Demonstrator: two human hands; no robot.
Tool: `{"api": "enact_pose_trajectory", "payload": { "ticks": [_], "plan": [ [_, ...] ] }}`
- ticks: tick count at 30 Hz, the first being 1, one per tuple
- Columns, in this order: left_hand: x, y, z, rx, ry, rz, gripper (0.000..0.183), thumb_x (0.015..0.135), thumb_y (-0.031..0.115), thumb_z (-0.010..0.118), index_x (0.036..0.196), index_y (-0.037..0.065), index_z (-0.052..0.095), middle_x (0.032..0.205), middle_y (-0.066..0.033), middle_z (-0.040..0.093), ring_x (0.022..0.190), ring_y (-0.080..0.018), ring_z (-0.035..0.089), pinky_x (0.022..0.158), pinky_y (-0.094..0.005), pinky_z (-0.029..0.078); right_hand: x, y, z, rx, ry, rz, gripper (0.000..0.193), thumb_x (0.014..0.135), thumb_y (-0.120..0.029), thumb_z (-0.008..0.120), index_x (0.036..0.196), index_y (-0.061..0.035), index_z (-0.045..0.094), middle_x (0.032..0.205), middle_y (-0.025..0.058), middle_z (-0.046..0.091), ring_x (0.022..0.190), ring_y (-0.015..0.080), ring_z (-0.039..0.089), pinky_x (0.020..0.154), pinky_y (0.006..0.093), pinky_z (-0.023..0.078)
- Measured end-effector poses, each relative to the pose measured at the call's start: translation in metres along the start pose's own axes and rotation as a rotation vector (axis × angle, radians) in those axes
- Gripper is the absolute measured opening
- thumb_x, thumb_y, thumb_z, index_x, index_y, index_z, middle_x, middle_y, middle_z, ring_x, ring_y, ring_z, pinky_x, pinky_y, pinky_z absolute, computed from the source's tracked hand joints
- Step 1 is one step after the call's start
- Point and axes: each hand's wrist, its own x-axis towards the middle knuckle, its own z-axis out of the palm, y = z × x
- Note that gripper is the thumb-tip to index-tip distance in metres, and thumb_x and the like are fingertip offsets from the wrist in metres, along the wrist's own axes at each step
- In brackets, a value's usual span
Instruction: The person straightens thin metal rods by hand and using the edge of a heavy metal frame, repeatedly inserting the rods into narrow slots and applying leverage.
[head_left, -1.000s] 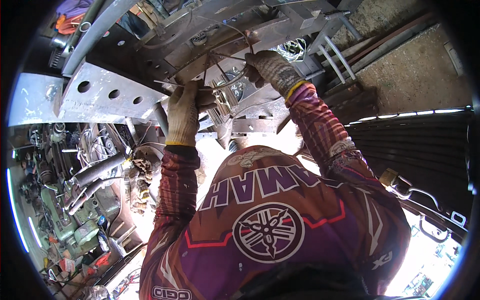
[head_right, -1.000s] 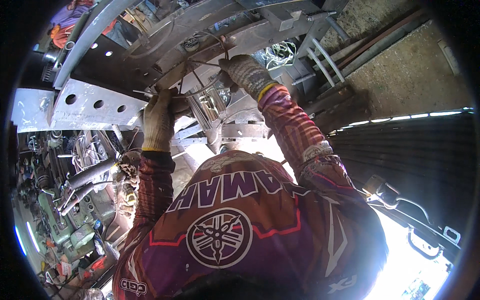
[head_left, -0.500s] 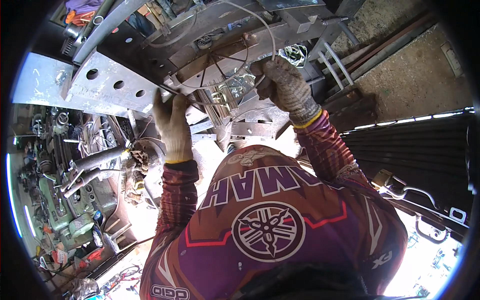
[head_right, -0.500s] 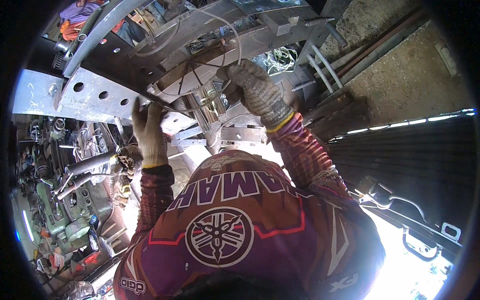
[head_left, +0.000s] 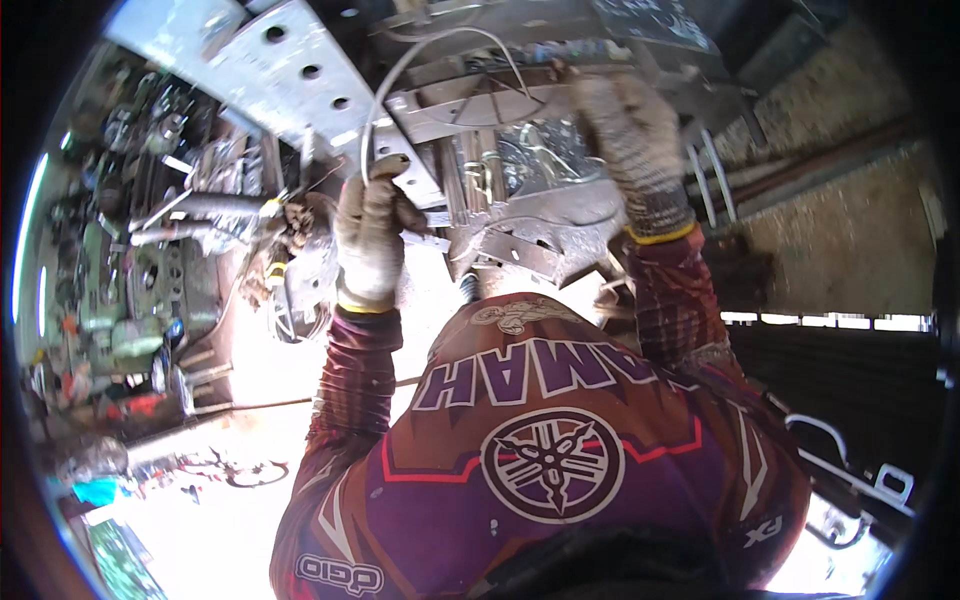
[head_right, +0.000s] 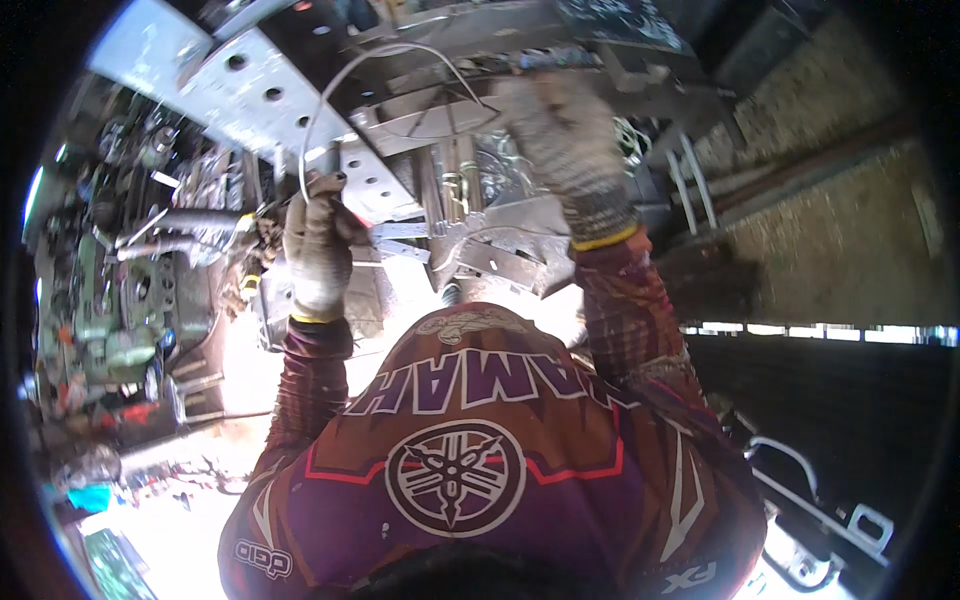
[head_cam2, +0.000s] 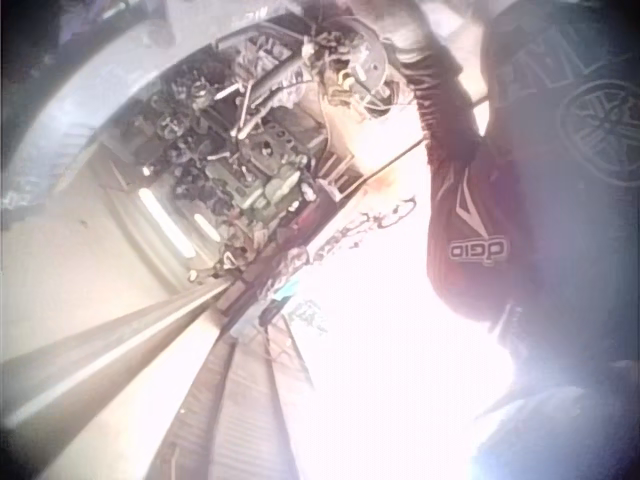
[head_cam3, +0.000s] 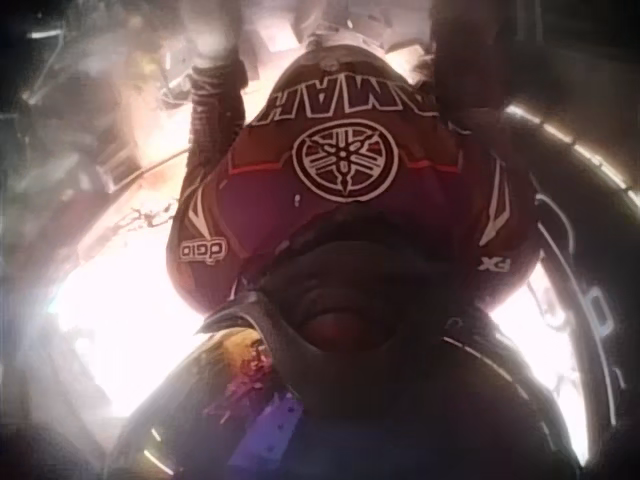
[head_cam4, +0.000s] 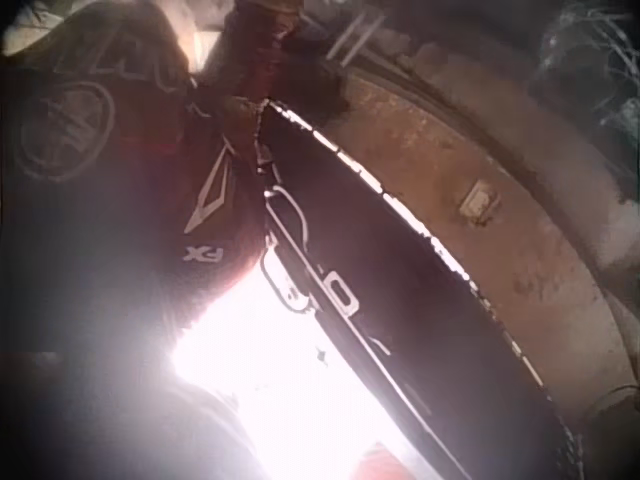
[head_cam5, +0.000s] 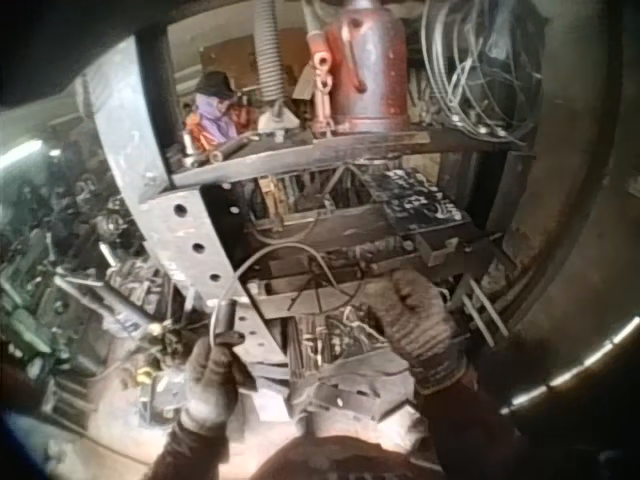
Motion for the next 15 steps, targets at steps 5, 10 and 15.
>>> {"api": "enact_pose_trajectory", "payload": {
  "ticks": [5,10,15],
  "plan": [
    [0.005,0.033,-0.061,-0.455,-0.055,-0.232,0.039,0.102,0.037,0.057,0.117,0.001,0.062,0.057,0.005,0.046,0.038,-0.0064,0.035,0.039,-0.0225,0.03,0.025,0.026,0.021,0.327,0.102,0.175,0.042,0.097,-0.037,0.067,0.123,-0.0047,0.065,0.118,0.0103,0.068,0.108,0.0155,0.062,0.095,0.0288,0.049],
    [-0.009,0.038,-0.098,-0.677,-0.11,-0.273,0.029,0.104,0.029,0.054,0.117,0.003,0.06,0.057,0.0059,0.044,0.037,-0.0019,0.033,0.033,-0.0186,0.024,0.027,0.017,0.069,0.439,-0.342,0.457,0.05,0.102,-0.051,0.05,0.122,-0.0061,0.063,0.097,0.0032,0.068,0.085,0.0117,0.063,0.077,0.0274,0.051],
    [-0.015,0.044,-0.113,-0.585,0.074,-0.331,0.049,0.105,0.041,0.048,0.128,-0.001,0.057,0.07,0.0008,0.058,0.042,-0.005,0.041,0.038,-0.0185,0.033,0.018,-0.012,0.08,0.89,-0.44,0.624,0.036,0.1,-0.039,0.059,0.114,-0.0075,0.066,0.077,0.0001,0.063,0.061,0.0088,0.055,0.054,0.0233,0.044]
  ]
}}
